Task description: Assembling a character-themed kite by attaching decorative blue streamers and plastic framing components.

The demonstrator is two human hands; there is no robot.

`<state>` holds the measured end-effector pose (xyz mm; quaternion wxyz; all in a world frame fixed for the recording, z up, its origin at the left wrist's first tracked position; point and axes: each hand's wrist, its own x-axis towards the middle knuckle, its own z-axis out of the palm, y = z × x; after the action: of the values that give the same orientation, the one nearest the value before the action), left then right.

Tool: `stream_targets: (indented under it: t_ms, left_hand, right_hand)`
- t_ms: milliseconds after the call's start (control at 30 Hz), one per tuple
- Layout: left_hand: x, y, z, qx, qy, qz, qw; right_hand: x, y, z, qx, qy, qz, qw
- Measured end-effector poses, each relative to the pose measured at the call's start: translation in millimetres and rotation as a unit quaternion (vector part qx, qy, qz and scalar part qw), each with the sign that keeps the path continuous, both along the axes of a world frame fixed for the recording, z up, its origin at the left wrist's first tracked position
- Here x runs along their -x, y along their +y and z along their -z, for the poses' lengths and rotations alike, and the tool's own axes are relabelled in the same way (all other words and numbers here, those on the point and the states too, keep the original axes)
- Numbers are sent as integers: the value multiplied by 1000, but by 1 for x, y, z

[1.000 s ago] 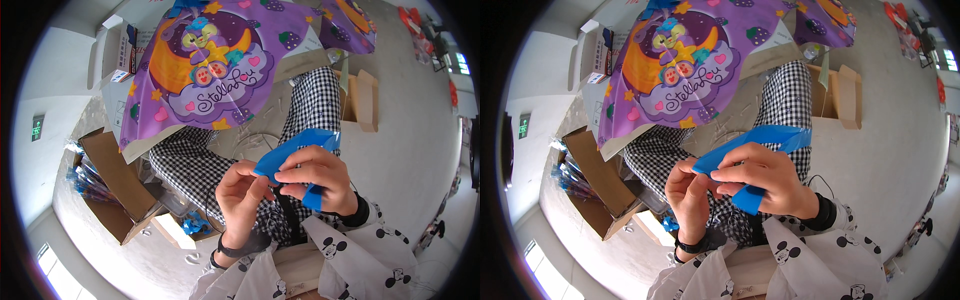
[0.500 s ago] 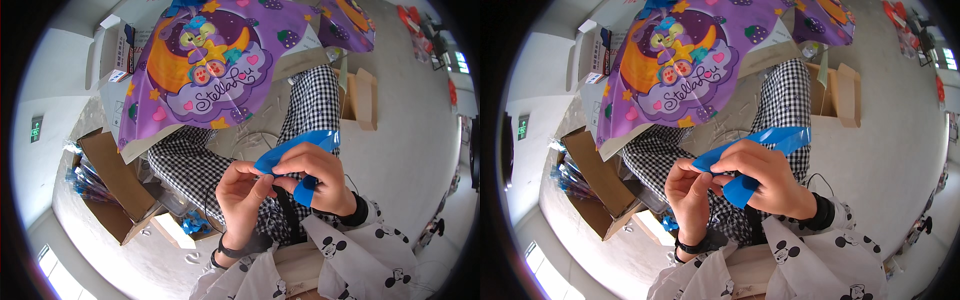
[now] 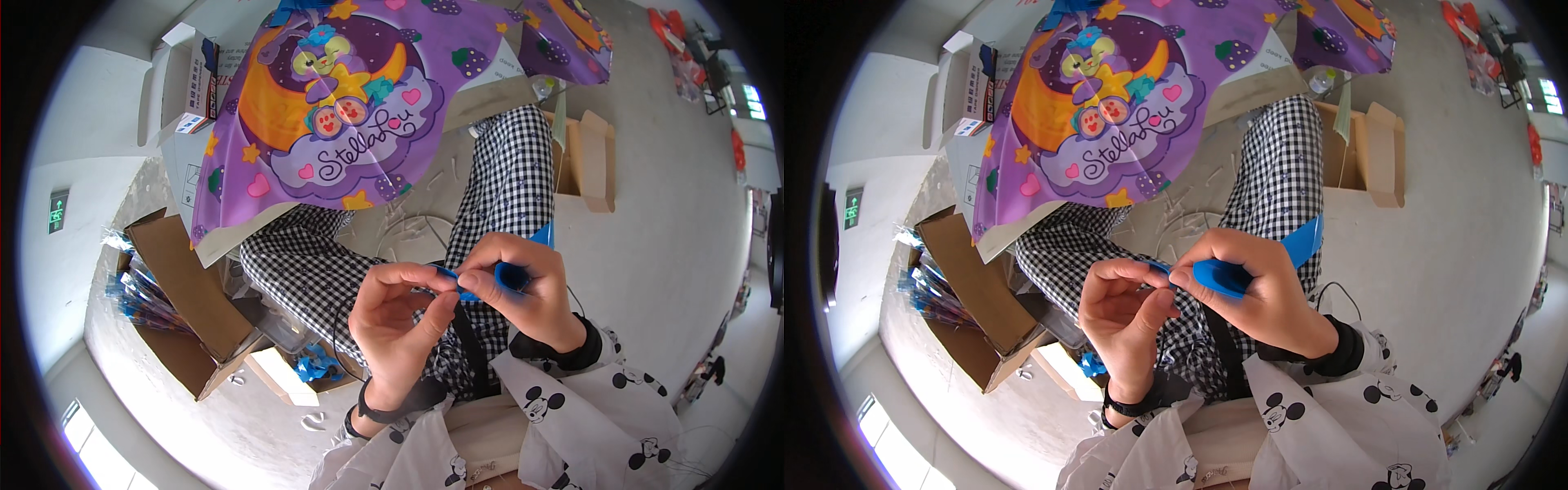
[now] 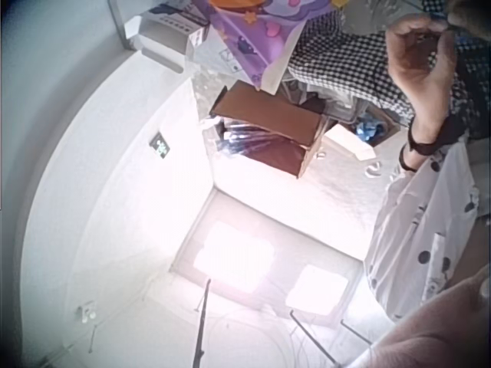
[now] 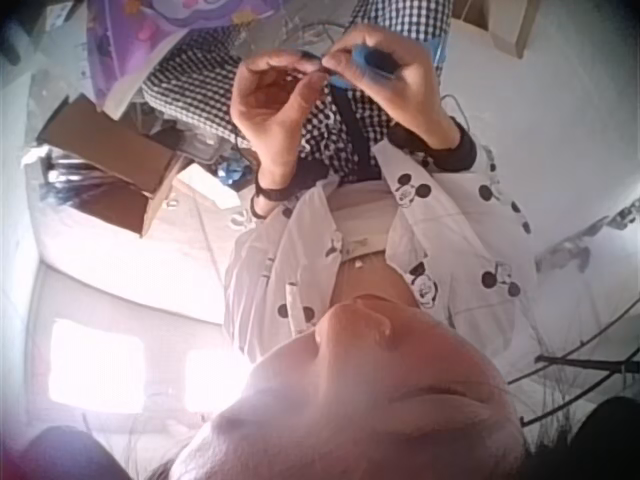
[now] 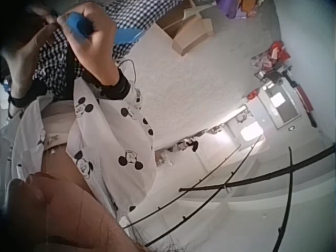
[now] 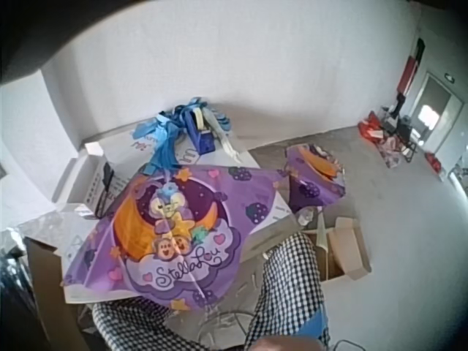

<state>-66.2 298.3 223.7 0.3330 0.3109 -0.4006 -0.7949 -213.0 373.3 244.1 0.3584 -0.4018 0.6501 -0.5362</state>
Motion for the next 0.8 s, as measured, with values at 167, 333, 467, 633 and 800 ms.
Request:
stream_targets:
  t_ms: [167,333,467,633,800]
  left_hand:
    - [0,-1,3,-30,31,5,999]
    - [0,-1,2,-34,36,5,999]
    - [0,1,3,-30,38,-5,999]
    - [-1,0,3,-28,41,0,999]
    - [-1,1,2,-19,32,-2,999]
  right_hand:
    - [0,2,-1,-40,-48,-2,998]
    - [1,1,-4,-83,-132,-1,988]
    - [2,0,-5,-97,-169,-2,981]
    - [3,-1,-7,-102,-185,-5,977]
    - [3,-1,-7,-100,-171,-4,980]
